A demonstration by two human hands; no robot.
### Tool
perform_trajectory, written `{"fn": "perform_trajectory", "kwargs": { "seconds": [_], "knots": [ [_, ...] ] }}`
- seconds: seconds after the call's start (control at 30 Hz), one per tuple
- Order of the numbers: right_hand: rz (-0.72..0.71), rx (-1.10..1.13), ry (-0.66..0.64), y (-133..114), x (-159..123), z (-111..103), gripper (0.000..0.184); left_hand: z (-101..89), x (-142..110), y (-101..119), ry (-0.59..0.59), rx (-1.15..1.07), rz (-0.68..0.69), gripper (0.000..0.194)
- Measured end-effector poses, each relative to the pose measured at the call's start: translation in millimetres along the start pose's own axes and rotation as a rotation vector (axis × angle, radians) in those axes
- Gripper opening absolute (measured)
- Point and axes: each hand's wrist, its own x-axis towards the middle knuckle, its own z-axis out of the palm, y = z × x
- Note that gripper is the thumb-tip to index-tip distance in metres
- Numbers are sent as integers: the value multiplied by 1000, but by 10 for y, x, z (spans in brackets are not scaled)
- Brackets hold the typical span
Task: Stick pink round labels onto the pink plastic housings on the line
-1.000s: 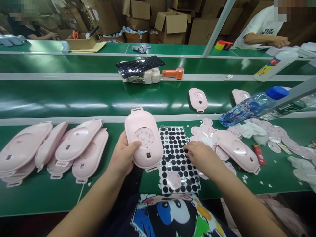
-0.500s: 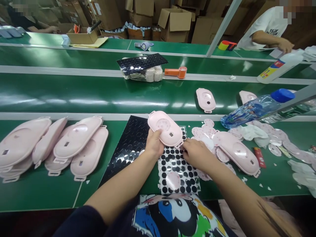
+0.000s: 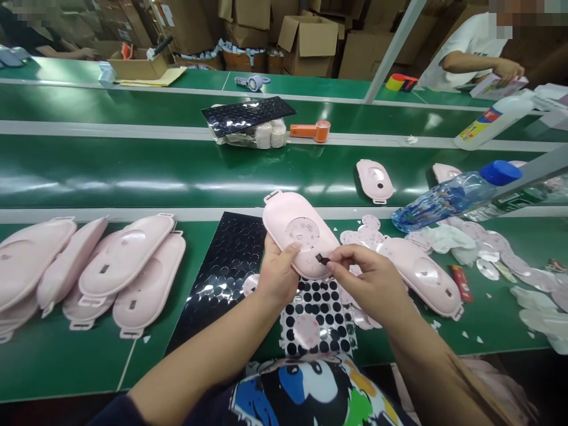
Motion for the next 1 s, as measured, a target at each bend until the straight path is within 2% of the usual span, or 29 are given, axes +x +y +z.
{"fn": "perform_trajectory", "kwargs": {
  "seconds": [0.1, 0.2, 0.37, 0.73, 1.0],
  "knots": [
    [-31, 20, 57, -78, 11, 23, 4, 104, -136, 135, -11, 8, 5, 68],
    [-66, 23, 59, -103, 20, 31, 7, 147, -204, 200, 24, -1, 18, 74],
    [-63, 33, 18, -111, 20, 16, 8, 135, -221, 192, 43, -3, -5, 72],
    [-85, 36, 44, -131, 6, -5, 8, 146, -242, 166, -7, 21, 21, 70],
    [-61, 32, 51, -132, 2, -17, 7, 186, -254, 196, 7, 13, 19, 73]
  ]
}}
